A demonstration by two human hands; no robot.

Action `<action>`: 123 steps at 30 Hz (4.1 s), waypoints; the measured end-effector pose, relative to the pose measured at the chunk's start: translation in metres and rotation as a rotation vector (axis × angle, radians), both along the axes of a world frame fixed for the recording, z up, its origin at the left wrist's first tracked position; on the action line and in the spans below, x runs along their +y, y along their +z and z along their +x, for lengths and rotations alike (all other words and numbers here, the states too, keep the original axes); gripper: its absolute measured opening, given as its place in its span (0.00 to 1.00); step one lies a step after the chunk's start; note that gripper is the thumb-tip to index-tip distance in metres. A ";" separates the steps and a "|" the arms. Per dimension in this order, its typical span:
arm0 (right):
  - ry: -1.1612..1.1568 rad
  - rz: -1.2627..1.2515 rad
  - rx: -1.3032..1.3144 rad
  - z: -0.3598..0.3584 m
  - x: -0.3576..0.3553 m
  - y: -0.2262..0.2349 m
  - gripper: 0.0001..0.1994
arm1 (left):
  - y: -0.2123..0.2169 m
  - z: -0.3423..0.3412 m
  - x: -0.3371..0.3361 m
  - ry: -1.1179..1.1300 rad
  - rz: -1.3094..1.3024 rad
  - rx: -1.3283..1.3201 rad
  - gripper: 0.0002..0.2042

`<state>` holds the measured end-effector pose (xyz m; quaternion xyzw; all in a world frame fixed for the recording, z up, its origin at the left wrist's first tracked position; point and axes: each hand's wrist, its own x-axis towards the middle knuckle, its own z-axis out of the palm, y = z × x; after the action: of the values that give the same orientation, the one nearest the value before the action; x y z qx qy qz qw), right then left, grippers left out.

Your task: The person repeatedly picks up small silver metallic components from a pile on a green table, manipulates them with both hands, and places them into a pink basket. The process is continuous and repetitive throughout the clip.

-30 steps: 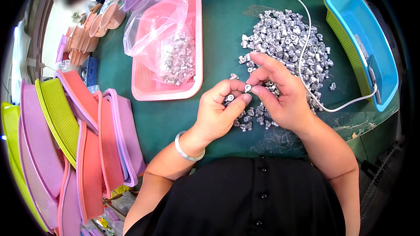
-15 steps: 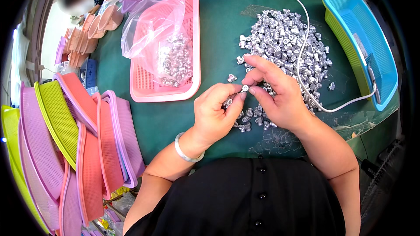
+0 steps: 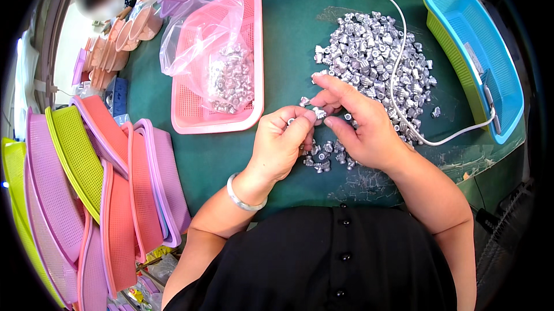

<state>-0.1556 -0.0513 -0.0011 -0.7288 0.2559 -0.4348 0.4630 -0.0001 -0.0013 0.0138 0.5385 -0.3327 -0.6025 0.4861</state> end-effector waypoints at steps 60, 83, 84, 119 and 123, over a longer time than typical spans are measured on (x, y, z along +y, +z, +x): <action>-0.267 -0.650 0.527 -0.007 -0.001 -0.009 0.19 | 0.090 0.023 -0.050 -0.199 -0.797 -1.452 0.11; 0.009 -0.443 0.622 -0.015 -0.007 0.006 0.24 | -0.010 0.005 0.003 -0.217 -0.560 -1.030 0.08; -0.001 -0.405 0.579 -0.015 -0.007 0.005 0.24 | -0.010 0.003 0.002 -0.194 -0.555 -1.036 0.08; -0.156 0.058 0.015 -0.005 -0.005 -0.006 0.24 | -0.009 -0.013 -0.003 -0.071 -0.489 -0.743 0.11; -0.090 0.257 -0.136 -0.002 0.000 -0.003 0.23 | -0.013 -0.015 -0.001 -0.033 -0.481 -0.519 0.10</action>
<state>-0.1573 -0.0516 -0.0041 -0.6201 0.3101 -0.4671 0.5487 -0.0155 -0.0022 0.0009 0.5383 -0.5863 -0.3577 0.4883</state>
